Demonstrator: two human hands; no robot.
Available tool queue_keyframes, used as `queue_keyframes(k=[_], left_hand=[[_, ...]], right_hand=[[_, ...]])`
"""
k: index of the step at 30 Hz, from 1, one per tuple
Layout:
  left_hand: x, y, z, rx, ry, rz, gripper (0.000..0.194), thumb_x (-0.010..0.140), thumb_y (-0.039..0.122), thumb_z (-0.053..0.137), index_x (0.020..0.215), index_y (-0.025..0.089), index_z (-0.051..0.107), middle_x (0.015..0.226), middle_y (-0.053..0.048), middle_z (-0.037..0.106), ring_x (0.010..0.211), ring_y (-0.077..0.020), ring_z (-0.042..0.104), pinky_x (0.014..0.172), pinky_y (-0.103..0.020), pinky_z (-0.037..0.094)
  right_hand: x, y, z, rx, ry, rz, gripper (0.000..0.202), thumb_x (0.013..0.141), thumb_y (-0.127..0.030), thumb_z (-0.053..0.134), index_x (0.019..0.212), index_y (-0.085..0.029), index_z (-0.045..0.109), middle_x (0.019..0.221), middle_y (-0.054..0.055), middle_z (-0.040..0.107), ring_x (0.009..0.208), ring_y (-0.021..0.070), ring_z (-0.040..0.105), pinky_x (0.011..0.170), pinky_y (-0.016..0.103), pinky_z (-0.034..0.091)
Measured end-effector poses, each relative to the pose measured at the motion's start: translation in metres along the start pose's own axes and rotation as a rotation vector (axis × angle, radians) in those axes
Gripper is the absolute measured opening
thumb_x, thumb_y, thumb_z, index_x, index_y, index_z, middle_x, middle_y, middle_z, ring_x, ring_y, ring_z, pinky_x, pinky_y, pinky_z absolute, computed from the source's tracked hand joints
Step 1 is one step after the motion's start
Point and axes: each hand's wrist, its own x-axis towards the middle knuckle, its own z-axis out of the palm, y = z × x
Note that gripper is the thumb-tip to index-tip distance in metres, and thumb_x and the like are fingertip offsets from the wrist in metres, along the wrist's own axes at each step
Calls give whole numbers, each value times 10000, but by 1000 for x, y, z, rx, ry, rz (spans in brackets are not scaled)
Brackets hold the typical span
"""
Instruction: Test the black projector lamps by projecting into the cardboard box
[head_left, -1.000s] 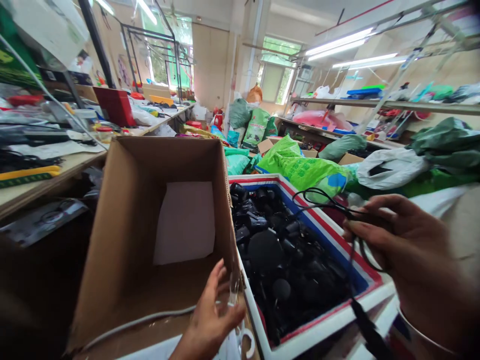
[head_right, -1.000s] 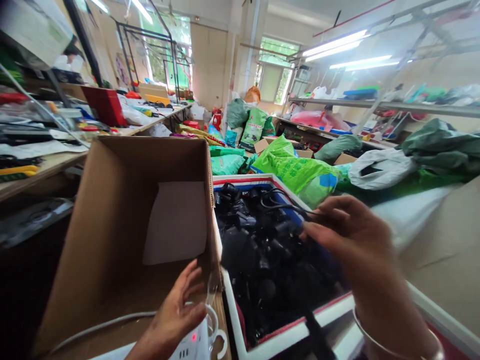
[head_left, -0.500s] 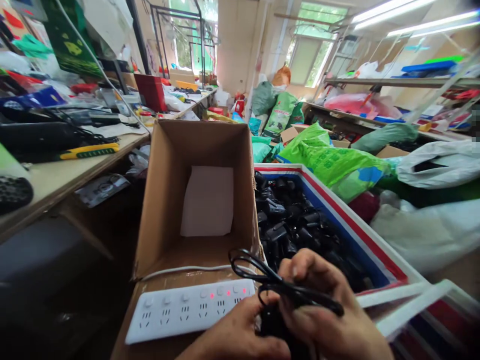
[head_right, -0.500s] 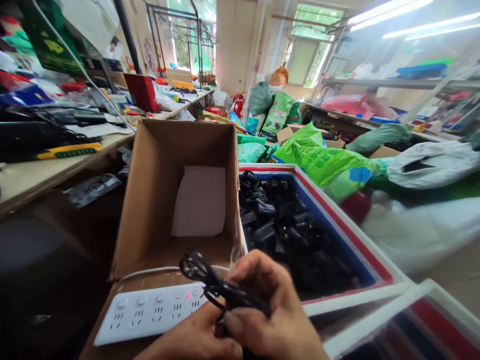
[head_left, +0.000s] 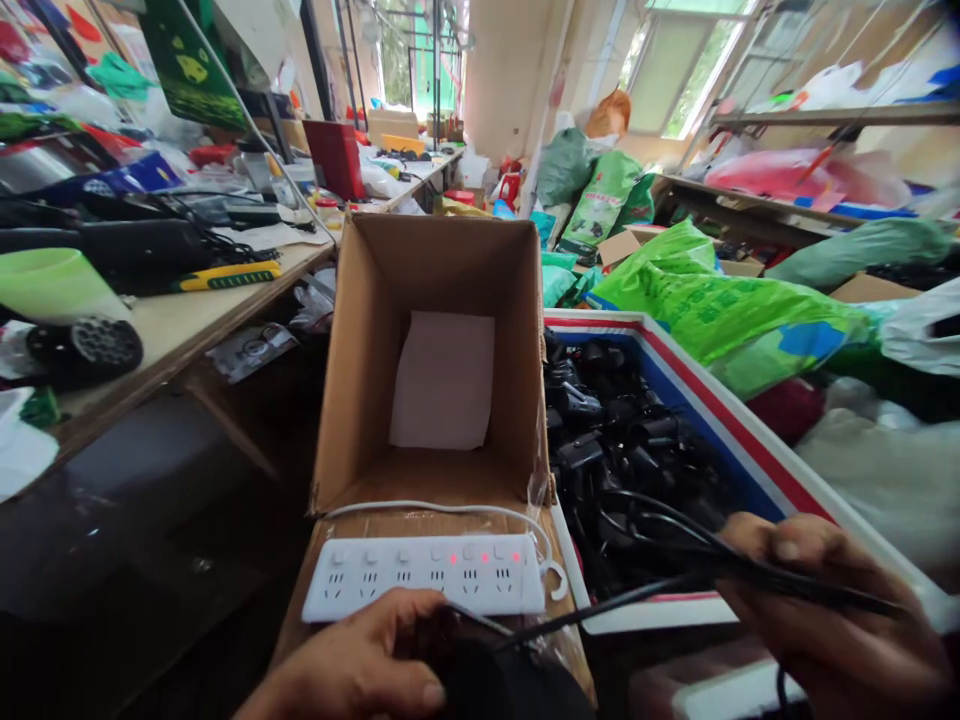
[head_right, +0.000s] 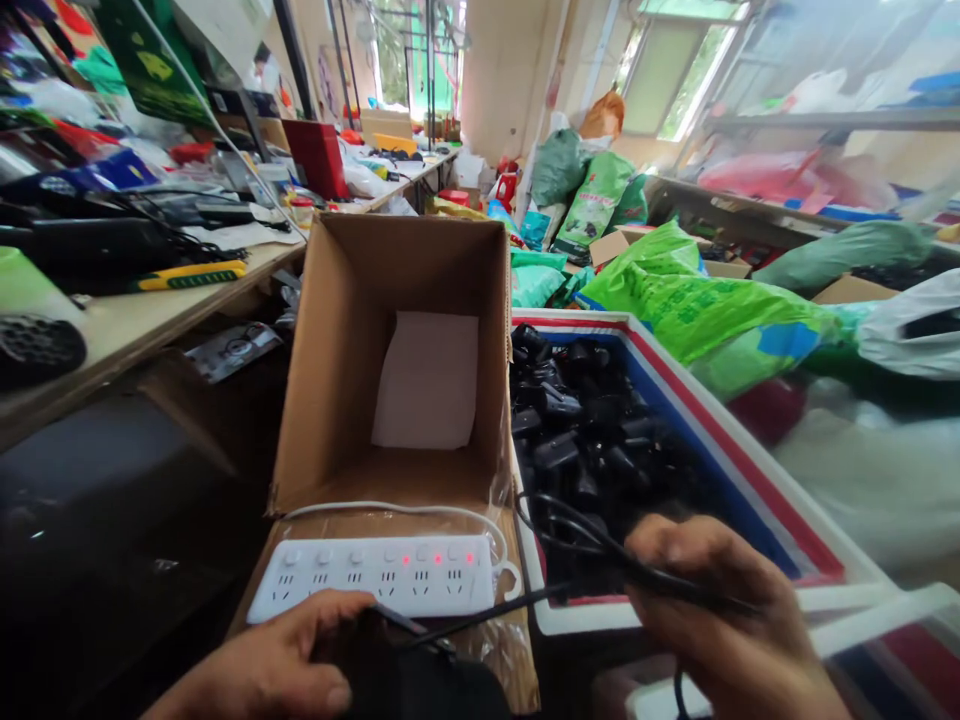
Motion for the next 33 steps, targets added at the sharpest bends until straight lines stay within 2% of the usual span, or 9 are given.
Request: queue_keyframes(k=[3,6,13,17,21,24,27,30,33], left_hand=[[-20,9,-3,-38,104,27,477,604,369,787,1004,150,648,866,-56,686,785,-211,644,700,-287,485],[-30,24,-3,-82,300,135,445,619,338,802,985,147,638,820,-47,681,692,-187,652,602,-260,511],[-40,59,3,-87,641,263,284,565,196,846,766,152,650,711,-9,683,574,-146,656,539,-237,548],[-50,61,4,-50,627,314,198,665,296,780,688,163,635,617,23,630,387,-60,504,365,-153,419],[-55,60,3,204,651,259,229,708,373,744,736,168,644,600,0,630,476,-96,551,431,-160,444],[-53,61,0,362,758,287,251,722,389,725,723,155,636,577,-3,608,507,-91,525,459,-142,432],[-48,63,-2,220,918,453,269,716,372,713,619,166,570,506,37,540,424,-71,462,415,-142,410],[-42,68,-2,-43,982,485,255,821,280,575,596,161,561,443,43,493,333,-68,418,336,-145,366],[-38,73,1,-277,985,422,411,930,213,343,571,160,534,392,40,448,264,-73,381,294,-155,345]], right_hand=[[5,13,-2,-475,-57,-98,220,663,-343,732,856,-295,640,801,11,685,697,215,646,586,300,519],[13,31,1,-678,-202,-234,159,782,-328,604,916,-251,641,845,44,689,742,228,652,652,336,511],[31,103,5,-894,-18,-364,188,784,-331,534,808,-183,647,723,64,647,704,237,618,639,363,496],[33,127,5,-898,107,-330,280,810,-388,501,801,-159,661,805,99,643,741,241,621,684,381,500],[34,124,5,-702,241,-124,380,755,-526,563,795,-166,678,768,92,651,682,233,626,644,380,515],[29,109,17,-468,168,39,435,755,-585,569,859,-171,657,597,36,656,511,184,623,493,304,528],[18,94,49,-227,4,105,433,758,-612,571,770,-181,610,513,11,630,426,151,593,406,249,504],[7,90,88,-156,-226,15,360,876,-501,478,757,-176,579,531,5,617,441,128,589,424,224,499],[1,94,114,-177,-373,-102,215,865,-371,543,824,-171,608,612,13,635,537,142,619,506,238,521]])
